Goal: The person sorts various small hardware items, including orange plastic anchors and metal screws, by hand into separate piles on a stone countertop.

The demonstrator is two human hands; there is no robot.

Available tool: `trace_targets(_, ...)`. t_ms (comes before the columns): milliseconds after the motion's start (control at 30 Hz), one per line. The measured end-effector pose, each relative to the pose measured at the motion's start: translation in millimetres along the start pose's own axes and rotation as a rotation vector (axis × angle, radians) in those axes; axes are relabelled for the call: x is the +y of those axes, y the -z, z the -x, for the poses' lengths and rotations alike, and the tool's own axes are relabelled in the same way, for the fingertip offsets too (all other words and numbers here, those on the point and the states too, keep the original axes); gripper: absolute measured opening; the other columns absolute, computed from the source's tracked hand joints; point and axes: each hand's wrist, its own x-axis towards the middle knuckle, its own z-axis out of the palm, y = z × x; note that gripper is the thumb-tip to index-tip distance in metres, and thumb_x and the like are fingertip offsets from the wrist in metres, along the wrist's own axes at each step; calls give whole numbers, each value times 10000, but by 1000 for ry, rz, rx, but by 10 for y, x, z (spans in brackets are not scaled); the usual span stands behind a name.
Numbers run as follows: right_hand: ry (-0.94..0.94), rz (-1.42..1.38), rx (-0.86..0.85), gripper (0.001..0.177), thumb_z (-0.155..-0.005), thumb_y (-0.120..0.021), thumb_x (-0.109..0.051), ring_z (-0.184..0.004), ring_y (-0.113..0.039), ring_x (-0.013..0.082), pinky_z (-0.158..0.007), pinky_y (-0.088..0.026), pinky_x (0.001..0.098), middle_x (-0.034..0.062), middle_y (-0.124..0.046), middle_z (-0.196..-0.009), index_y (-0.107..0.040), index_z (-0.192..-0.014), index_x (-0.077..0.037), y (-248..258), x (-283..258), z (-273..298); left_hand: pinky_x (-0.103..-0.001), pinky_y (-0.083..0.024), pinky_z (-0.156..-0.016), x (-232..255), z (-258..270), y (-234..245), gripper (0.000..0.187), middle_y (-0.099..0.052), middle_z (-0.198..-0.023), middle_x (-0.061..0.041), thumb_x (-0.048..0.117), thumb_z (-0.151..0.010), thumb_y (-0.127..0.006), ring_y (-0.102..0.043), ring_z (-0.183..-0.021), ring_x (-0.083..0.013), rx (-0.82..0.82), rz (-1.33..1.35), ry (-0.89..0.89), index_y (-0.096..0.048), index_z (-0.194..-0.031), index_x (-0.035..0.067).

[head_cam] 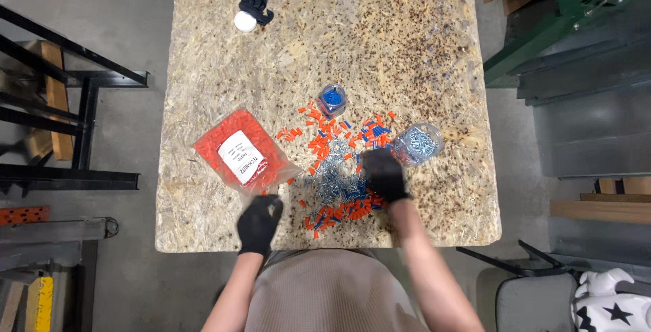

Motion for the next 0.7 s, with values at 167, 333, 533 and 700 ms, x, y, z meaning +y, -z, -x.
trace_targets(167,30,-819,-329,259,-924,-697,-245,-1074,-670,399,-944,-555,494,181,-723,-1038,-758,-1167,-179,205,-1689,-495,-411,-611,-837,-232,-242,368,620,-674,-1078,13,634,-676,-802,-728,-962,-260,334,-42,40,-657,-1186,313)
trace_targets(333,317,-139,-134,177,-761,-677,-248,-620,-580,260,-530,-485,353,11,-520,-621,-552,-638,-266,-685,-2169,-163,-407,-589,-817,-490,-505,193,430,-662,-897,24,658,-802,-691,-738,-906,-261,226,-90,58,-646,-1075,329)
trace_targets(533,244,-418,-289,206,-904,-643,-381,-675,-626,298,-619,-509,412,62,-577,-698,-591,-773,-230,-29,-2103,-492,-435,-583,-879,-432,-498,469,262,-744,-833,-25,571,-980,-563,-749,-917,-303,110,43,114,-703,-993,349)
trace_targets(700,204,-768,-438,209,-914,-701,-342,-845,-685,336,-785,-543,431,98,-685,-817,-672,-874,-139,225,-2549,-983,-457,-576,-924,-332,-499,698,254,-755,-896,-1,592,-960,-619,-733,-993,-279,92,131,107,-709,-1037,367)
